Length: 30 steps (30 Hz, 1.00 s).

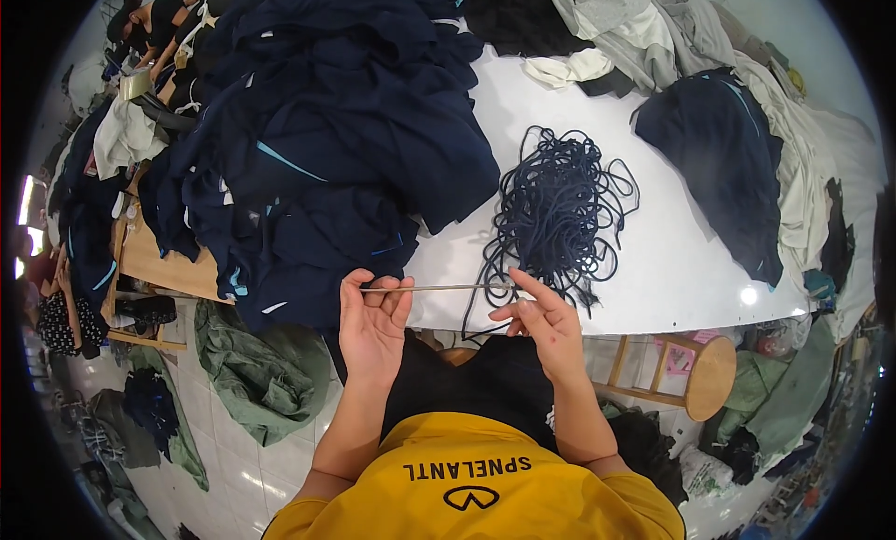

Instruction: Thread drawstrings through the waistbands of athletic shorts in a garment factory.

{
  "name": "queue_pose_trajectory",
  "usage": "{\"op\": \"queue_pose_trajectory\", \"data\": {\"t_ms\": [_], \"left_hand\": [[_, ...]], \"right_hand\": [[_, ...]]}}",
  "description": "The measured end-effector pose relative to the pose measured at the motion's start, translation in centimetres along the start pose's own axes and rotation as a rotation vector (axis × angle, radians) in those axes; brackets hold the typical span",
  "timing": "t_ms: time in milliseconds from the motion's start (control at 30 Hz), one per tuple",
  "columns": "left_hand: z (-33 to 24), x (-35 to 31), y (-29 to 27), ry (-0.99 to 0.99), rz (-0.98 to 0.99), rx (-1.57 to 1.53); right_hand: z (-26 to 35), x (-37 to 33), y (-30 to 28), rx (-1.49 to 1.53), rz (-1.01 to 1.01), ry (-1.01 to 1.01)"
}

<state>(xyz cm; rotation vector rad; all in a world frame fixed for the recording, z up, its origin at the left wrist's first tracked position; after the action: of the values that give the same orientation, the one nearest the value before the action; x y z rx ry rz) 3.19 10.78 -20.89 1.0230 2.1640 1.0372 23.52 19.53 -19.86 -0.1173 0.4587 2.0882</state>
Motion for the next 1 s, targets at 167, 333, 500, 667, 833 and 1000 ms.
{"op": "queue_pose_trajectory", "data": {"t_ms": [167, 333, 500, 667, 833, 1000], "left_hand": [[0.1, 0.0, -0.3, -0.012, 0.009, -0.024], [0.2, -0.4, 0.4, -0.022, 0.027, 0.013], [0.6, -0.7, 0.3, -0.048, 0.018, 0.017], [1.2, -1.1, 0.4, -0.081, 0.029, 0.012], [1.1, -1.2, 0.4, -0.062, 0.041, 0.061], [0.8, -1.2, 0.5, -0.043, 0.060, 0.091]], "right_hand": [[-0.6, 0.3, 0.7, -0.019, 0.031, 0.053], [-0.6, 0.2, -0.1, 0.052, -0.015, 0.047], [-1.4, 0.4, -0.4, 0.106, -0.077, 0.083], [-2.5, 0.2, -0.5, 0.126, -0.055, 0.113], [-2.6, 0.0, 0.2, 0.107, 0.010, 0.177], [-2.3, -0.1, 0.9, 0.080, 0.159, 0.217]]}}
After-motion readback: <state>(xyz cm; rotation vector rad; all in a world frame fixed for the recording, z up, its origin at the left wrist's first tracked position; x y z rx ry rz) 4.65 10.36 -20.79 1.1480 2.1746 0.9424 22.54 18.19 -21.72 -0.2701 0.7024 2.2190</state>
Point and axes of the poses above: each hand's wrist, its own x-axis towards the middle knuckle, its own y-axis out of the palm, z = x × y, the point moved 8 cm from there along x, towards the middle knuckle, and after that the axes turned 6 degrees about y, right-handed, at the moved point
